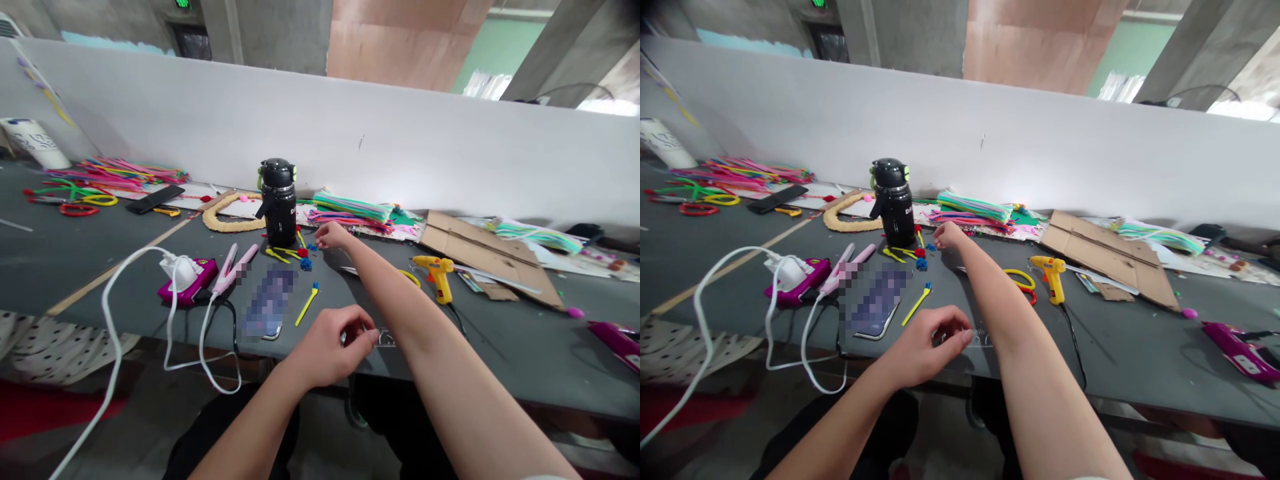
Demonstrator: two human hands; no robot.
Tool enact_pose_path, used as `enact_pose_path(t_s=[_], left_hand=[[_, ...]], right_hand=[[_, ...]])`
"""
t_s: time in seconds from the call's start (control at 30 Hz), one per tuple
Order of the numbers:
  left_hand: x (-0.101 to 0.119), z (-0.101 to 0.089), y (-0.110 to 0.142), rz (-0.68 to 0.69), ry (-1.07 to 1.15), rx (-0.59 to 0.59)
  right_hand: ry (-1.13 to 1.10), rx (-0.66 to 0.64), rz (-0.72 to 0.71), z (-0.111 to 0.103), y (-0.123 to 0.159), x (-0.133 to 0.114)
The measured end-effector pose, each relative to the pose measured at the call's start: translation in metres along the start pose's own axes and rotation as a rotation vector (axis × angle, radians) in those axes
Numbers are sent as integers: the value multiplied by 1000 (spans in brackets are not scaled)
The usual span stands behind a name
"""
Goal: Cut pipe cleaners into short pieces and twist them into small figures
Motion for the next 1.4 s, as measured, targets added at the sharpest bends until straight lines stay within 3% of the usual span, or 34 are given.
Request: enact_pose_path(t_s=[0.23,0.33,0.37,0.4,0.47,0.53,0.6,0.7,0.8,0.9,0.97,1.03,1.17,1.23,1.4], left_hand=[[10,-6,0,77,-90,57],[8,-14,-3,79,-276,73],[6,-19,-4,85,-373,97],[4,-23,-6,93,-471,125],[-1,-30,-9,116,-617,173],[-6,-36,-10,140,-665,225],[-11,-40,-8,144,-632,255],[-15,-45,-4,108,-506,268],[-5,-55,-2,106,-388,300],[3,-82,3,107,-135,495],[-4,-94,5,62,94,604],[-10,-96,4,20,195,621],[-6,-94,-2,53,112,594],[-9,-91,-6,62,184,570],[-29,-72,-18,-38,418,514]], right_hand=[[-3,352,131,-82,22,49],[-51,358,43,-99,47,41],[-91,302,-47,-96,60,27],[-183,168,-254,-85,79,-1],[-255,6,-607,-70,137,-53],[-123,-49,-875,-55,203,-91],[64,3,-991,-42,251,-106],[116,137,-994,-41,278,-96],[149,288,-872,-52,268,-62],[220,404,-548,-74,238,-13],[304,372,-285,-83,213,22],[342,323,-114,-91,189,50],[227,249,-21,-101,134,85],[222,255,3,-105,106,95],[233,266,4,-99,45,92]])
Point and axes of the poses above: each hand's wrist, its own y-axis away from the middle knuckle, its own z-axis out of the palm, x = y × z, the point moved 10 cm from there along -y, towards the middle knuckle, and after that the axes turned 13 degrees about y, right-handed, at the moved point
